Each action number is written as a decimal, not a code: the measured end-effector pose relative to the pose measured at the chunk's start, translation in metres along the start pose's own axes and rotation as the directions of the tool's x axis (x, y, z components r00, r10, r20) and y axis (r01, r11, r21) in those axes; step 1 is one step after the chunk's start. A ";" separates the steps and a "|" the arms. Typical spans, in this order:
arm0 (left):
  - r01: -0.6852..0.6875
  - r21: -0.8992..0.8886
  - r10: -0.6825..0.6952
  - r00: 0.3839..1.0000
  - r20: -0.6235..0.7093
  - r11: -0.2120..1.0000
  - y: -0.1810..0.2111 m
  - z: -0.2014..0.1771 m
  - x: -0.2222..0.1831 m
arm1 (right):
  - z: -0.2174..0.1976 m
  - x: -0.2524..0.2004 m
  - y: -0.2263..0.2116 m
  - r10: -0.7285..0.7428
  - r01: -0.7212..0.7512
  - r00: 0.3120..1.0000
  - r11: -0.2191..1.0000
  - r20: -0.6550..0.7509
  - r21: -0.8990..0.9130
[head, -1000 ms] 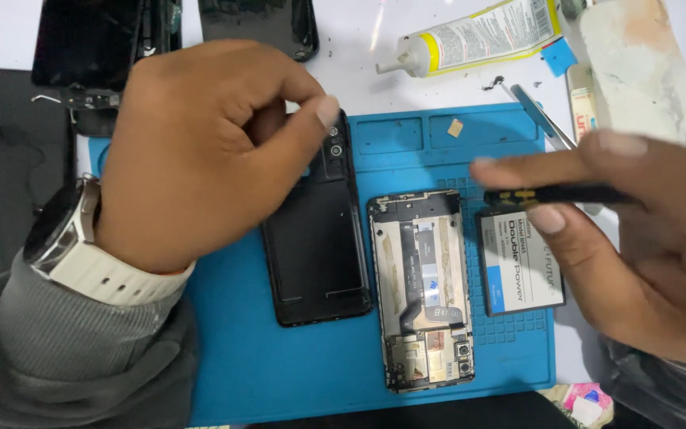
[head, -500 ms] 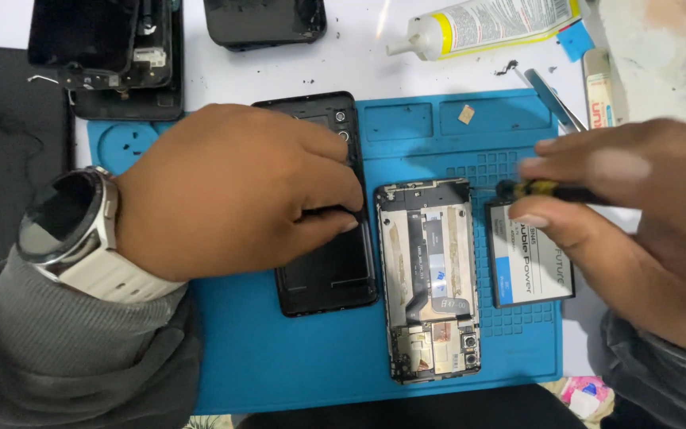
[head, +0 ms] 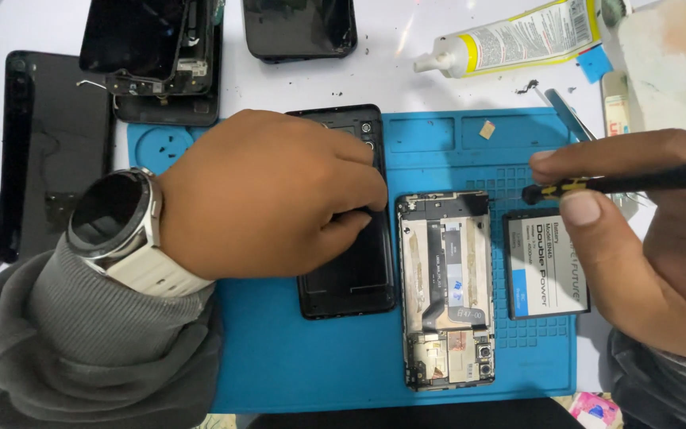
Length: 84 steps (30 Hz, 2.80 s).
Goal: Repairing a mobile phone by unscrewing internal components and adjusting connectors with tweezers on a repair mat.
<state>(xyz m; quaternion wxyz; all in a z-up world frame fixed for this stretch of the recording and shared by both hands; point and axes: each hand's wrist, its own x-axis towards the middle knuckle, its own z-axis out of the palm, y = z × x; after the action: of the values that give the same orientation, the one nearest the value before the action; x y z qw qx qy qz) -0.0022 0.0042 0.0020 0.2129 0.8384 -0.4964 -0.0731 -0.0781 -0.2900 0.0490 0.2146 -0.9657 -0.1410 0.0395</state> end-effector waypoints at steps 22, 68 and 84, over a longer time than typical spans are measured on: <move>-0.022 -0.415 -0.024 0.994 -0.105 0.910 0.020 0.007 0.004 | 0.046 -0.035 0.035 0.177 -0.050 0.934 0.924 -0.310 0.379; 0.053 -0.108 -0.077 0.970 -0.232 0.993 0.006 -0.007 0.002 | 0.011 -0.014 0.060 0.491 -0.533 0.840 0.675 0.229 0.510; 0.317 -0.720 -0.400 0.915 0.059 0.618 0.018 -0.024 0.008 | 0.001 -0.008 0.092 0.223 -0.310 0.950 0.764 0.219 0.566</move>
<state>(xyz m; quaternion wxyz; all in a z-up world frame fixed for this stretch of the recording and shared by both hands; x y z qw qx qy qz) -0.0051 -0.0032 0.0319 0.5294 0.7729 -0.2383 -0.2562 -0.0623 -0.3719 0.0091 0.4873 -0.8547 0.0028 0.1787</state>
